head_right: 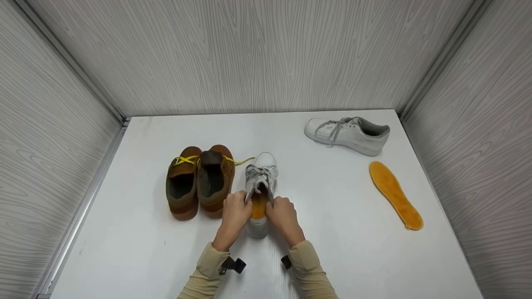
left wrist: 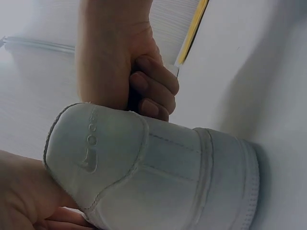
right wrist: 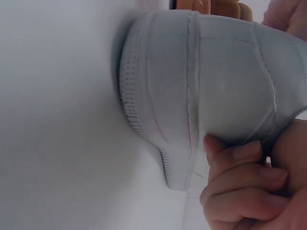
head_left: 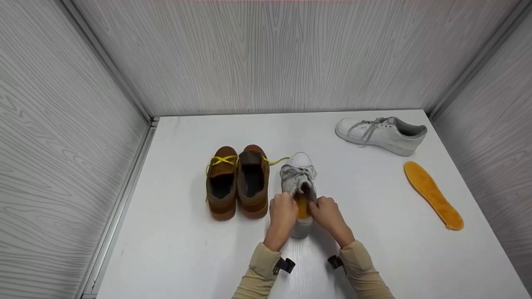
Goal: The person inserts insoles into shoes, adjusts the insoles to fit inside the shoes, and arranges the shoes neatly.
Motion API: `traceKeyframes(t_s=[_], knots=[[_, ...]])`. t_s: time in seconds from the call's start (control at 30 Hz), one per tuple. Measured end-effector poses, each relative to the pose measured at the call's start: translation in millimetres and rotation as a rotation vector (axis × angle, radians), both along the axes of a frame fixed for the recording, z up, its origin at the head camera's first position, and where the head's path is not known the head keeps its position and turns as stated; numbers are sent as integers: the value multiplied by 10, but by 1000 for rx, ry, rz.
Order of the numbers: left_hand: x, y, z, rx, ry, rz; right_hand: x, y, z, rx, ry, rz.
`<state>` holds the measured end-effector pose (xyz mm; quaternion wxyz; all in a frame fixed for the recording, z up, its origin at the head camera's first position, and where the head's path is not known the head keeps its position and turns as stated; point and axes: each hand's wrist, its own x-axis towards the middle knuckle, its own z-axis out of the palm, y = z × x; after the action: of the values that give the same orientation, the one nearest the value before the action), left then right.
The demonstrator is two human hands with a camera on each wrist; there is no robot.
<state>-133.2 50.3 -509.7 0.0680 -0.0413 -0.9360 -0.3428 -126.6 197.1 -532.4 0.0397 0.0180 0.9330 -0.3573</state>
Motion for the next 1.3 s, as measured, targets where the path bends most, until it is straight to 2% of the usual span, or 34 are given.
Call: traceKeyframes(t_s=[0.17, 0.43, 0.67, 0.87, 1.0, 1.3], knots=[[-136, -55, 30, -62, 40, 11, -188, -113, -15, 18, 45, 18], [-372, -94, 62, -140, -29, 20, -462, -235, -6, 11, 65, 7], [-542, -104, 75, -214, -72, 34, -621, -288, 3, 17, 50, 12], [-549, -105, 42, -213, -105, 46, -639, -278, 19, 45, -44, 7], [-536, -103, 33, -207, -91, 57, -632, -279, 20, 34, -96, 14], [-557, -101, 40, -211, -79, 66, -648, -285, 20, 42, -107, -7]])
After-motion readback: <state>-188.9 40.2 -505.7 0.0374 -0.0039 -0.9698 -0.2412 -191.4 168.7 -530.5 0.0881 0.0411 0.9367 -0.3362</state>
